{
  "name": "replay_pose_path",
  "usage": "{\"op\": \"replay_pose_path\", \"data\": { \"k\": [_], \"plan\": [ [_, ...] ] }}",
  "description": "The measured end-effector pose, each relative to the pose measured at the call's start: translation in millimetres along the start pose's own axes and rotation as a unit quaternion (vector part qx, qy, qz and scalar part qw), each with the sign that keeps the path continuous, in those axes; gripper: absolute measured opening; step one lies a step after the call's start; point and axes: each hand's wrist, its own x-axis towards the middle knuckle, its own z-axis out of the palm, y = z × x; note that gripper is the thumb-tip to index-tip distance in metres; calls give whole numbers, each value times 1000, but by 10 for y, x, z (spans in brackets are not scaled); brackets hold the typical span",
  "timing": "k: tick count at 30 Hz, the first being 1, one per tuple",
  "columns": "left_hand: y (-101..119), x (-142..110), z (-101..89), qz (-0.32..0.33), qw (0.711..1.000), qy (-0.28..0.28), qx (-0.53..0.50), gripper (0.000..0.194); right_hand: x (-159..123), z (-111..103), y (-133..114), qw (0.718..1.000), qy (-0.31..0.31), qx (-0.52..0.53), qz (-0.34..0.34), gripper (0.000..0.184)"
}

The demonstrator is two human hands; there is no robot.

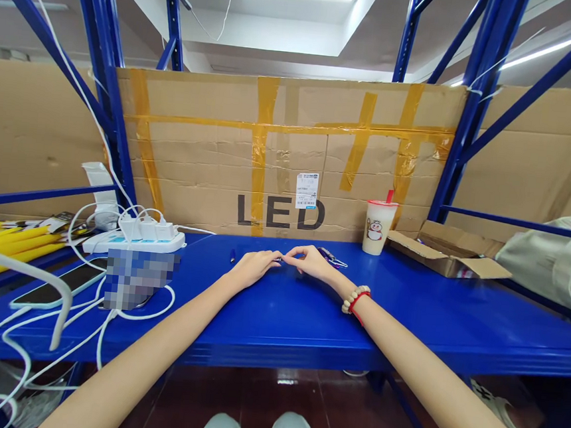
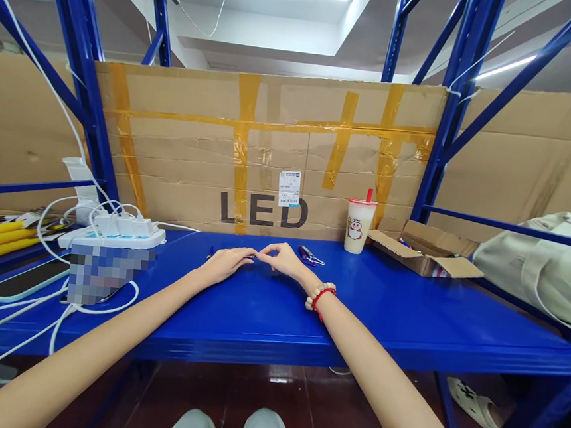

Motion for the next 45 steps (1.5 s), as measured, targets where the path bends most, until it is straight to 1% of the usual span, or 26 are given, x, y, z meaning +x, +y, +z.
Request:
{"op": "replay_pose_path", "data": {
  "k": [4, 9, 12, 15, 18, 21, 24, 29, 34, 37, 42, 45],
  "plan": [
    [4, 4, 6, -8, 1000, 5, -28, 28, 17, 7, 20, 1000, -4, 12, 2, 34],
    [6, 22, 17, -37, 999, 1, -17, 27, 23, 29, 35, 1000, 0, 12, -7, 32],
    [12, 29, 17, -66, 998, -10, -2, 26, 43, 31, 75, 998, 39, -24, -52, 30],
    [14, 25, 7, -85, 996, -14, 10, 25, 72, 12, 132, 986, 80, -89, -112, 29],
    [16, 15, -18, -97, 995, -13, 24, 27, 89, -4, 168, 974, 96, -132, -154, 27],
    [23, 10, -43, -98, 994, -20, 36, 28, 92, 3, 173, 968, 110, -150, -171, 26],
    [29, 7, -52, -89, 995, -34, 40, 28, 91, 24, 164, 965, 112, -159, -178, 24],
    [33, -10, -47, -62, 997, -50, 22, 29, 97, 28, 155, 965, 93, -155, -190, 21],
    [84, -36, -36, -60, 998, -23, 17, 25, 88, 29, 148, 973, 89, -101, -185, 24],
    [116, -49, -32, -69, 998, -6, -13, 21, 79, 43, 146, 979, 89, -58, -172, 28],
    [127, -53, -38, -73, 996, 6, -59, 18, 66, 51, 123, 981, 98, -48, -160, 26],
    [130, -47, -38, -81, 994, 3, -68, 18, 54, 51, 94, 986, 91, -29, -138, 29]
  ]
}}
